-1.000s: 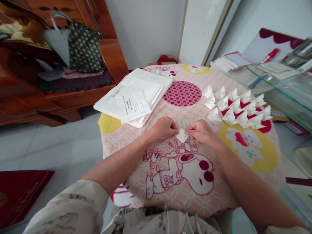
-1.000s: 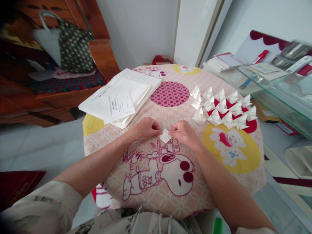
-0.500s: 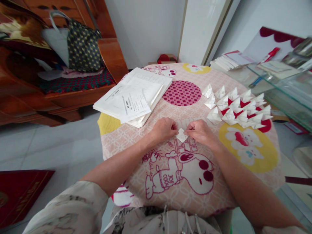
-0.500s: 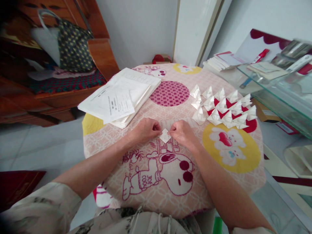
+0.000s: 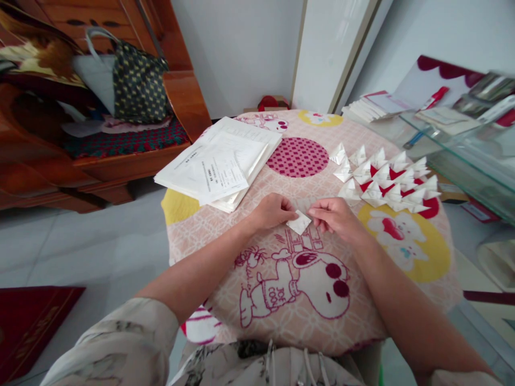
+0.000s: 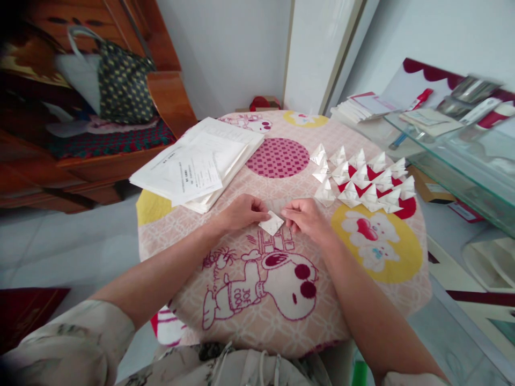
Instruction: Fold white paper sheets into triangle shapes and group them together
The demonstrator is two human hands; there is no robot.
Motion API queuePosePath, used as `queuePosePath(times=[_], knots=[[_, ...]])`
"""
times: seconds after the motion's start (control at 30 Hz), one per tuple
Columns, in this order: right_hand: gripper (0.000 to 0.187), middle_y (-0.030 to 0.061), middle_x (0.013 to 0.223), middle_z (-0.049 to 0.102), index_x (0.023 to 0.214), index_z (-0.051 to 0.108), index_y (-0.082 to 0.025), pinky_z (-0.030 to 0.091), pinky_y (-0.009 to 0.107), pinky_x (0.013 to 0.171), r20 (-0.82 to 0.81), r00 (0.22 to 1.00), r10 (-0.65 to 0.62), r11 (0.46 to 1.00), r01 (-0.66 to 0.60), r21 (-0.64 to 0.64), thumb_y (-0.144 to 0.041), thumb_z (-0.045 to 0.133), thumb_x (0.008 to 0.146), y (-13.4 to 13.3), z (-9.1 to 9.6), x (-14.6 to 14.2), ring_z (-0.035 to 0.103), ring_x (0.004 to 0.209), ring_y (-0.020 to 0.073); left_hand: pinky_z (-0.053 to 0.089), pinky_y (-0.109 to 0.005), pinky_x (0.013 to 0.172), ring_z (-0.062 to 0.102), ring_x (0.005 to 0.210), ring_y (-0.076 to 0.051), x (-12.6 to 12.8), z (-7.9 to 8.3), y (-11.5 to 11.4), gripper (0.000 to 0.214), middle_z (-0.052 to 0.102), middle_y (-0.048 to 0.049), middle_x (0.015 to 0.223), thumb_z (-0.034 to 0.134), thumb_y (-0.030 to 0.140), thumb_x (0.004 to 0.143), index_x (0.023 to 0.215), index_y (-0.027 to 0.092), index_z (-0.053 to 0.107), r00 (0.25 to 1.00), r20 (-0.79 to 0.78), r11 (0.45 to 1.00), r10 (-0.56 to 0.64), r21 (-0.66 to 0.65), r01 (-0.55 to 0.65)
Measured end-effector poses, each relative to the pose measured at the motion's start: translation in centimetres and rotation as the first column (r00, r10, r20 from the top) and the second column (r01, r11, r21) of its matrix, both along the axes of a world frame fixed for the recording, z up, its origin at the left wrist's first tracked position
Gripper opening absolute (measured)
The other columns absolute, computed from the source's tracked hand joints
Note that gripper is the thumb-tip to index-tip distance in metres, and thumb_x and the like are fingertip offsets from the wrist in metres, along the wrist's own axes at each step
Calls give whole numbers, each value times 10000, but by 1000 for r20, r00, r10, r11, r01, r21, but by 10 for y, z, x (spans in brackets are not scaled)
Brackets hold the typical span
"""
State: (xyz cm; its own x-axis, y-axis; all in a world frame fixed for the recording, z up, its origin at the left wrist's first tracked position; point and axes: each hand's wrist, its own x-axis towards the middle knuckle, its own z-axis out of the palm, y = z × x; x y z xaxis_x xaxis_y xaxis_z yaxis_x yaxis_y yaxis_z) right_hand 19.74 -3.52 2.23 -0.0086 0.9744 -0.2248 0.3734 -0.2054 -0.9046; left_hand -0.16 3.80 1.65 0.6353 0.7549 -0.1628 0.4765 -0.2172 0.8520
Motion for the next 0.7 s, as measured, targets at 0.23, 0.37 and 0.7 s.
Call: queuePosePath(times=[0.23,0.37,0.7], knots=[[351,22,563,638,656,646,-156,332,198,397,-117,992,41,998,-35,59,-466,653,820,-5,3,-1,524,447,88,277,-219,467,405,464,-61,-4,-2,-3,272,506,33,511,667,311,800,604,156,559,973,228,984,23,-177,18],[309,25,554,653,636,654,-161,322,205,410,-104,994,37,998,-30,63,-425,681,795,-4,2,-4,499,439,87,257,-222,462,383,459,-55,-1,2,-6,265,488,43,510,662,286,803,610,159,533,966,255,980,50,-199,2],[258,19,534,649,599,669,-177,378,231,458,-281,959,46,994,-16,107,-381,685,757,-6,1,-9,514,447,106,290,-233,508,431,518,-69,-1,1,-7,195,533,21,562,688,250,750,633,143,575,913,400,921,77,-380,89]])
